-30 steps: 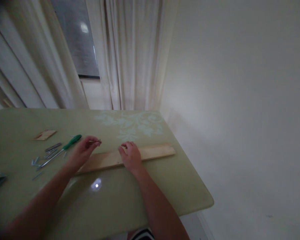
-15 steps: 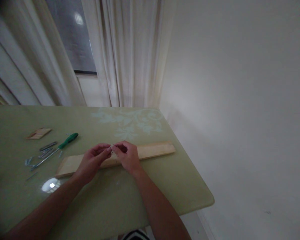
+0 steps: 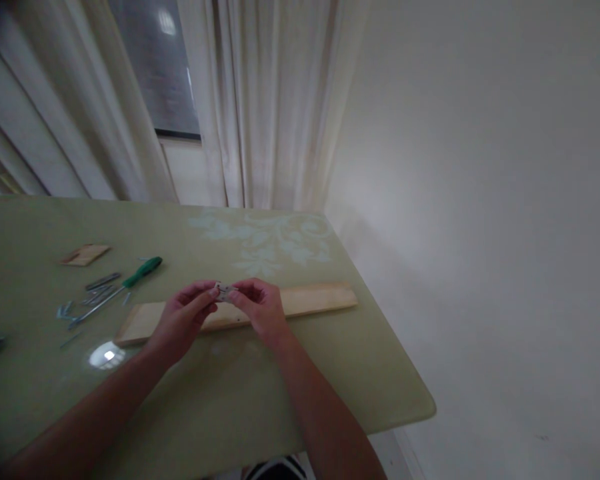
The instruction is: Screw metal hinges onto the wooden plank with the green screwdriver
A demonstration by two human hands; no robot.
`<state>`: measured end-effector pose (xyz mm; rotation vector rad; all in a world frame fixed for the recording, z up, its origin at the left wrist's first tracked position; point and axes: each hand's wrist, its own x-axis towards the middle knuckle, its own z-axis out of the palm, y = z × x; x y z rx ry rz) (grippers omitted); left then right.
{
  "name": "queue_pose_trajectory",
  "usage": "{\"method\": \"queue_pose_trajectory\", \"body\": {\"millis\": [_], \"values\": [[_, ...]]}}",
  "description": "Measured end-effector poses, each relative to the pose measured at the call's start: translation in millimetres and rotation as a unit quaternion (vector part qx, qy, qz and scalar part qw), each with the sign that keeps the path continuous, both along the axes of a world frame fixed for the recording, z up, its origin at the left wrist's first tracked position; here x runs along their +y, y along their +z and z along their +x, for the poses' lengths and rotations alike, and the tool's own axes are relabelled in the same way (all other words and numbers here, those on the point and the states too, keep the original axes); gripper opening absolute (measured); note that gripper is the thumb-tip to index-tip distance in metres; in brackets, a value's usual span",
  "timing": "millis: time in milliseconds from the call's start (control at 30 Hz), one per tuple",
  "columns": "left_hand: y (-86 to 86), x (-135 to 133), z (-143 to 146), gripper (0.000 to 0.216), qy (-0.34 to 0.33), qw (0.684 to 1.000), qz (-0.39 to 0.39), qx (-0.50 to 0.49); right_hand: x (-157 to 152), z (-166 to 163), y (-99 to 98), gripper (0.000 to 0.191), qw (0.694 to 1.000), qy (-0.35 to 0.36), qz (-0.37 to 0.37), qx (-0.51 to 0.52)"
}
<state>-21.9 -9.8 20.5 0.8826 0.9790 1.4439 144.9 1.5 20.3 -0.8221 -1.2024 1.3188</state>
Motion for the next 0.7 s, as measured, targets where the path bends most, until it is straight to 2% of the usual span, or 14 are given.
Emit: {"method": "queue_pose_trajectory", "body": {"millis": [233, 400, 500, 633, 700], "values": [[-0.9, -1, 0, 0.042, 0.003, 1.0, -0.001, -0.025, 1, 0, -0.7, 0.027, 1.0, 0.017, -0.009, 0.019], [-1.8, -1, -1, 0.039, -0.019, 0.998, -0.011, -0.053, 2, 1, -2.6, 0.025, 1.0, 0.016, 0.004, 0.013], [-3.1, -1, -2, 0.039, -0.065, 0.995, -0.017, -0.075, 3, 2, -3.5, 0.025, 1.0, 0.013, 0.012, 0.007], [-8.2, -2, -4, 0.034, -0.158, 0.986, -0.013, -0.059, 4, 4, -2.8, 0.026, 0.999, 0.029, 0.044, 0.007], [-10.0, -3, -3, 0.039, -0.208, 0.977, 0.002, -0.05, 3, 6, -1.8, 0.023, 0.996, 0.049, 0.069, -0.001]]}}
